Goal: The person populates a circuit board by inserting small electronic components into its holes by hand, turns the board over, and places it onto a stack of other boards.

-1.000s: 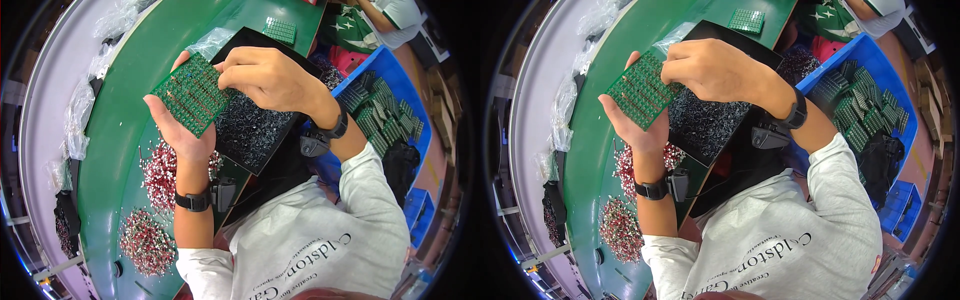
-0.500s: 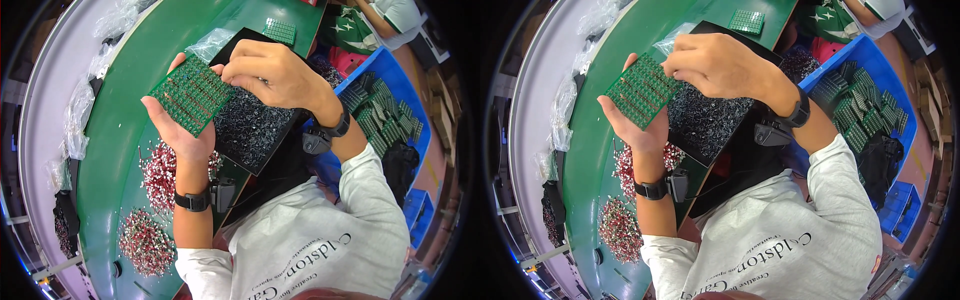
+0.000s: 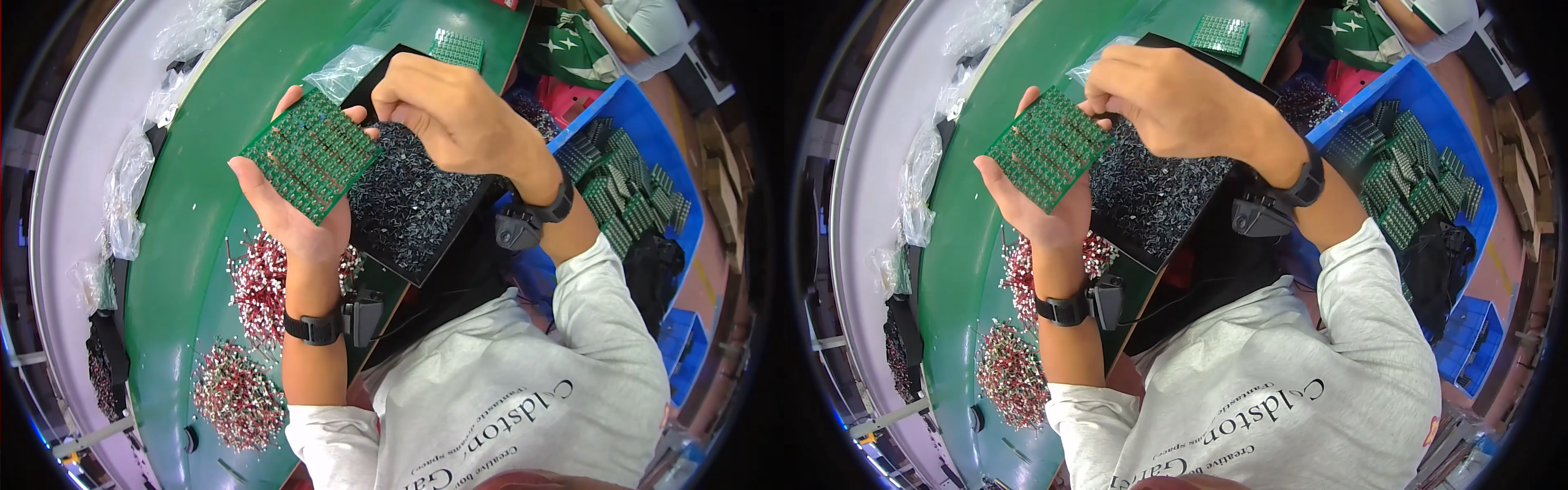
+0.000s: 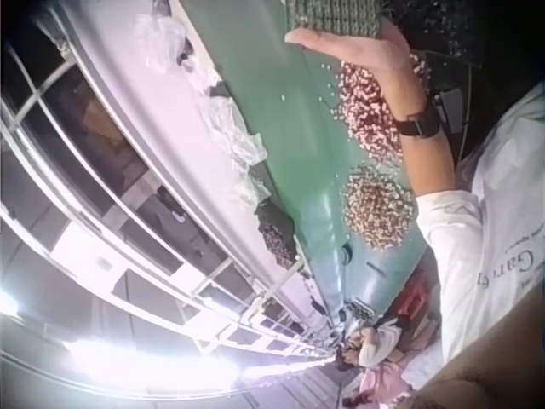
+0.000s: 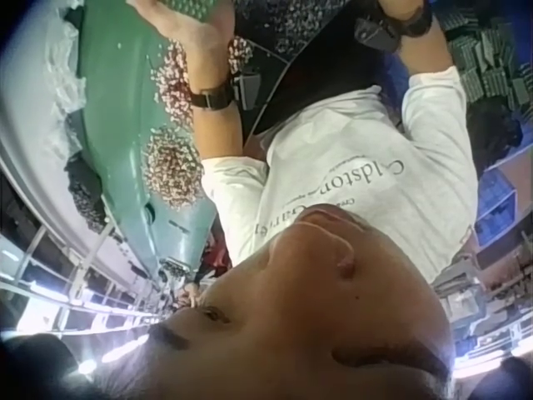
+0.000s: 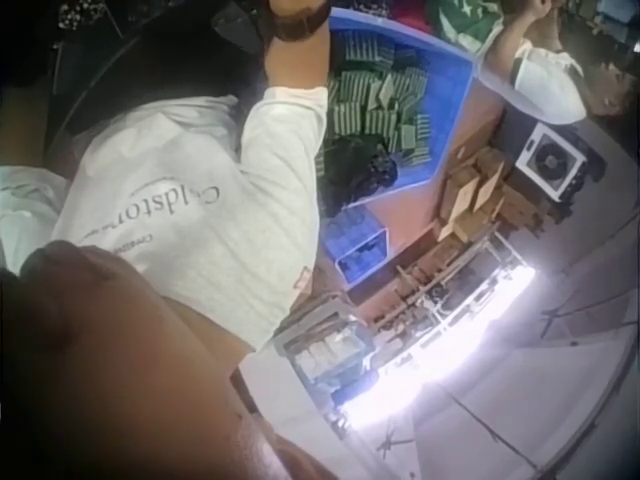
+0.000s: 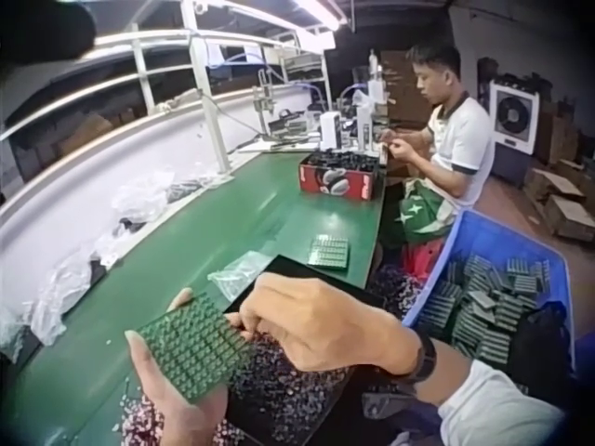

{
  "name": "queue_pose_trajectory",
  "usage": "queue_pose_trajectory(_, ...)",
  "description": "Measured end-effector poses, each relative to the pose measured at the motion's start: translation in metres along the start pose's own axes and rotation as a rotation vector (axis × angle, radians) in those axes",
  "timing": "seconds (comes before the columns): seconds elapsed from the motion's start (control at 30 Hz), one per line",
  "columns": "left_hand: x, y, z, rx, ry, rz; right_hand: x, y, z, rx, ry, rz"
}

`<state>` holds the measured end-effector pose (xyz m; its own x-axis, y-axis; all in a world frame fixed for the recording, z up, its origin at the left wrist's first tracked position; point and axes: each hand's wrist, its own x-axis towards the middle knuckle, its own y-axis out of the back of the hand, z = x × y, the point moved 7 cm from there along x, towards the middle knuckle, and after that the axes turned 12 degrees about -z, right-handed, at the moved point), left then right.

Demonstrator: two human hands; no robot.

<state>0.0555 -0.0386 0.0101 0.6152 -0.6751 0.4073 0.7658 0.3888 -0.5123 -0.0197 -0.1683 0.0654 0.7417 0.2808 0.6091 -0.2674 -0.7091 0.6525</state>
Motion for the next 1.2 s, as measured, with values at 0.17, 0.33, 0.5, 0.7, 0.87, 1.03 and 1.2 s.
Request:
queue_pose_trajectory(0.17, 0.000, 0.002, 0.000, 0.004, 0.004, 0.043, -0.004, -0.010, -0.004, -0.081, 0.075, -0.098)
queue_pose_trajectory(0.33, 0.000, 0.001, 0.001, 0.021, 0.006, -0.003, -0.004, -0.022, -0.001, -0.072, 0.083, -0.084)
queue_pose_trajectory(0.5, 0.000, 0.001, 0.000, 0.001, 0.007, 0.052, -0.003, 0.016, -0.004, -0.124, 0.060, 0.041)
queue_pose_trajectory(0.7, -0.002, -0.024, 0.022, 0.855, -0.038, -0.083, -0.009, 0.018, 0.006, -0.201, -0.021, 0.048)
queue_pose_trajectory(0.87, 0.001, -0.064, 0.031, 1.676, 0.101, -0.407, -0.014, 0.053, 0.001, -0.246, -0.028, 0.233)
queue_pose_trajectory(1.03, 0.008, -0.067, 0.038, 1.531, 0.063, -0.397, -0.022, 0.068, -0.007, -0.217, -0.078, 0.283)
queue_pose_trajectory(1.2, 0.001, -0.029, 0.025, 0.353, 0.159, -0.091, -0.025, 0.067, -0.002, -0.181, 0.008, 0.285)
